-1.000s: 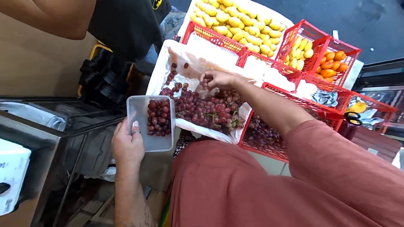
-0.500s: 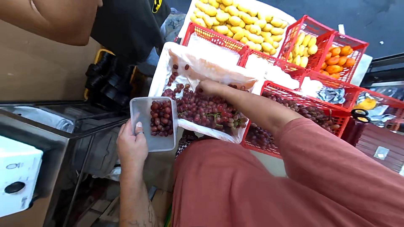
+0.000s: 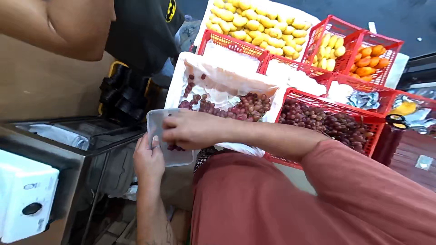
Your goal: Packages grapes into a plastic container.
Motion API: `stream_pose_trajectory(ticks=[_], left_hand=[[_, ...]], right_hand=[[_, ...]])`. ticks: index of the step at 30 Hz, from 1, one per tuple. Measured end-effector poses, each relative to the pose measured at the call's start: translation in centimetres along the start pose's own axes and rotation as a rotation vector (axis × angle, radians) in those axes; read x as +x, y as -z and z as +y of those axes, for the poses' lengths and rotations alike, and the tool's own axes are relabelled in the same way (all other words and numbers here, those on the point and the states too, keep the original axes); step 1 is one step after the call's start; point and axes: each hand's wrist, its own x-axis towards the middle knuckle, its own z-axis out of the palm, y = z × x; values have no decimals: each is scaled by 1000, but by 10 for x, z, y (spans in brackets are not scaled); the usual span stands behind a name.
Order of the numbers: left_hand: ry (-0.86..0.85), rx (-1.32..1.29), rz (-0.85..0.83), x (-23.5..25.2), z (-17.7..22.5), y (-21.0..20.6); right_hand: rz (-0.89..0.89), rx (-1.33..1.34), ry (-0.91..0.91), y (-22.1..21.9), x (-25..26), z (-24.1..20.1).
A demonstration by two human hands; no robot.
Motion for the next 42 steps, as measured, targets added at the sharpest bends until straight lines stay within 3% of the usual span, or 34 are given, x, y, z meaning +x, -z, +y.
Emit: stream_pose_trajectory(ticks=[2,4,6,7,10,12,14,21,25,28,30,33,38,42], left_hand=[[-2,7,-5,1,2,0],[13,10,-8,1,4,0],[28,12,-12,1,3,1],[33,12,-17,1,3,1],[33,35,-34,3,2,1],[27,51,-43,3,1,2],[18,53,-31,2,-1,1],[-1,24,-4,-1,-4,-1],[-1,22,5,-1,-5,-1],[-6,18,9,0,-6,-2],[-2,18,8,1,-7,-2],[13,19,5,2,-6,-1],[-13,44,12,-3,0,2],[-38,33,57,-4,5,2]], right_hand=[[15,35,-44,-4,-5,5],[283,266,-196,6,-10,22],[518,257,-478,11,-11,61],[493,140,-650,9,-12,91],[28,-190,-957,-10,-21,178],[-178,-348,-954,-28,-25,211],[-274,-449,-936,-36,-24,220],[-345,-644,-907,-33,-17,214],[-178,-377,-933,-29,-4,201],[-1,-120,-1169,-43,15,211],[44,-114,-1268,-53,25,216],[149,-91,-1268,-61,33,224],[112,-33,-1168,-55,24,218],[43,28,-1252,-40,26,203]])
